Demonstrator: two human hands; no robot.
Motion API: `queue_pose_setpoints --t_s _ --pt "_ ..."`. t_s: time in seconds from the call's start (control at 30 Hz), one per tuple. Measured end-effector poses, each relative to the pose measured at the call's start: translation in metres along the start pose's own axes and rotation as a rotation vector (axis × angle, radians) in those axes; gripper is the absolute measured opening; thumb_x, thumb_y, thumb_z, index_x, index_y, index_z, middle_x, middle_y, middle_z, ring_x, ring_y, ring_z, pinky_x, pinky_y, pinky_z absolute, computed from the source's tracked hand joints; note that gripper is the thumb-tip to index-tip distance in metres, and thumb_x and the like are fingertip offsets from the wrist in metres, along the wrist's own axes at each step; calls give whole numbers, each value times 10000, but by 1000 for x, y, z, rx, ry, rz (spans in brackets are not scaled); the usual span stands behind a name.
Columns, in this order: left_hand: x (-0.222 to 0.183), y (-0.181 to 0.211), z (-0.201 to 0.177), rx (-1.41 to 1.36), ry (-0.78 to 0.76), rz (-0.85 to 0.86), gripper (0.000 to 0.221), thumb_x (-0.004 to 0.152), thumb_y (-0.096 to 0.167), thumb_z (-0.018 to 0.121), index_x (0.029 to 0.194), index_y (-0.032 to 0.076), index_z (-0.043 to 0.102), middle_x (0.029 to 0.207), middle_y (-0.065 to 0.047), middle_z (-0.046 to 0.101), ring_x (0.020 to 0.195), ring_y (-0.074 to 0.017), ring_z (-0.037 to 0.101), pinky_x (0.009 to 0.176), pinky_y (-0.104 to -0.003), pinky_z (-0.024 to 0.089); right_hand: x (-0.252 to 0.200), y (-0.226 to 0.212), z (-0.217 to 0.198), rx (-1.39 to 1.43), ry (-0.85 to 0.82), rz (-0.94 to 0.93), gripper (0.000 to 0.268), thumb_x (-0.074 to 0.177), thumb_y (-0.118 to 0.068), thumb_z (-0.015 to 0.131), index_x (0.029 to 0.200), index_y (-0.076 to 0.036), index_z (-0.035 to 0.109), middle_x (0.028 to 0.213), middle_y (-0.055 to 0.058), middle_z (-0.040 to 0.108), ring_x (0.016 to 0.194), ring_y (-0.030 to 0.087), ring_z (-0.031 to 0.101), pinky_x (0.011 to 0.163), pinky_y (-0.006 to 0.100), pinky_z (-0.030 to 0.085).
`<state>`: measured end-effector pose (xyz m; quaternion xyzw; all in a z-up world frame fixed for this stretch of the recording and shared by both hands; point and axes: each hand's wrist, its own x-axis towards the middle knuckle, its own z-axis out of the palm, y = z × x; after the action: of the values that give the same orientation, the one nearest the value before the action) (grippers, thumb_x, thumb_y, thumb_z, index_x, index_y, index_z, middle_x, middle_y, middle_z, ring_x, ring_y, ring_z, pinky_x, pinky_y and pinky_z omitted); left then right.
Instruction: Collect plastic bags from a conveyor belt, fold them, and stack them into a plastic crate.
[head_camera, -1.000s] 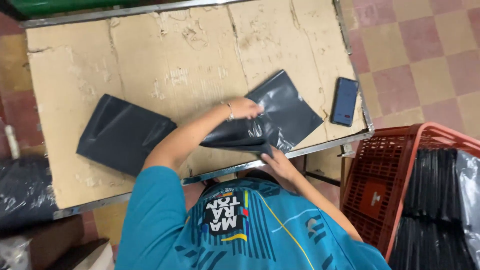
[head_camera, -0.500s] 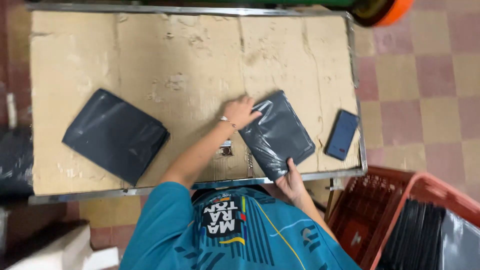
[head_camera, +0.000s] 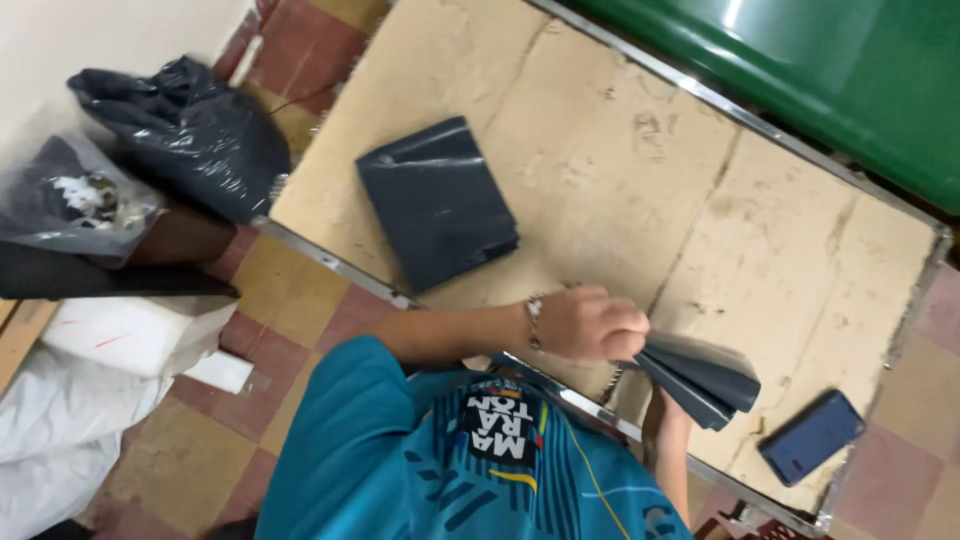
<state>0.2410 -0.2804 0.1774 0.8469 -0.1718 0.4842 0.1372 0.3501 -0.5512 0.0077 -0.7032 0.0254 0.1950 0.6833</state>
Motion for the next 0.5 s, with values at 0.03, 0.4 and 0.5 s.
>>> queue_pose_setpoints --t_s 0.03,0.4,0.5 --pt "-29 -15 -3 7 1 -4 162 1048 146 502 899 152 566 980 -11 603 765 -116 583 566 -268 396 8 2 14 -3 -7 0 667 844 -64 663 1480 -61 462 1533 74 490 1336 202 495 1173 355 423" --pt "-188 -238 -167 446 -651 -800 371 1062 533 410 1086 164 442 836 -105 737 788 -386 760 721 -522 599 -33 27 291 -24 -463 -91 214 928 -91 762 1142 -82 763 999 77 769 858 133 726 782 322 593" --pt "-220 -259 -168 329 -752 -909 387 1063 509 381 1176 143 434 957 -161 759 891 -388 759 824 -536 590 -37 47 320 -23 -439 -23 145 936 -95 752 1071 -42 741 908 108 751 711 181 731 573 338 629"
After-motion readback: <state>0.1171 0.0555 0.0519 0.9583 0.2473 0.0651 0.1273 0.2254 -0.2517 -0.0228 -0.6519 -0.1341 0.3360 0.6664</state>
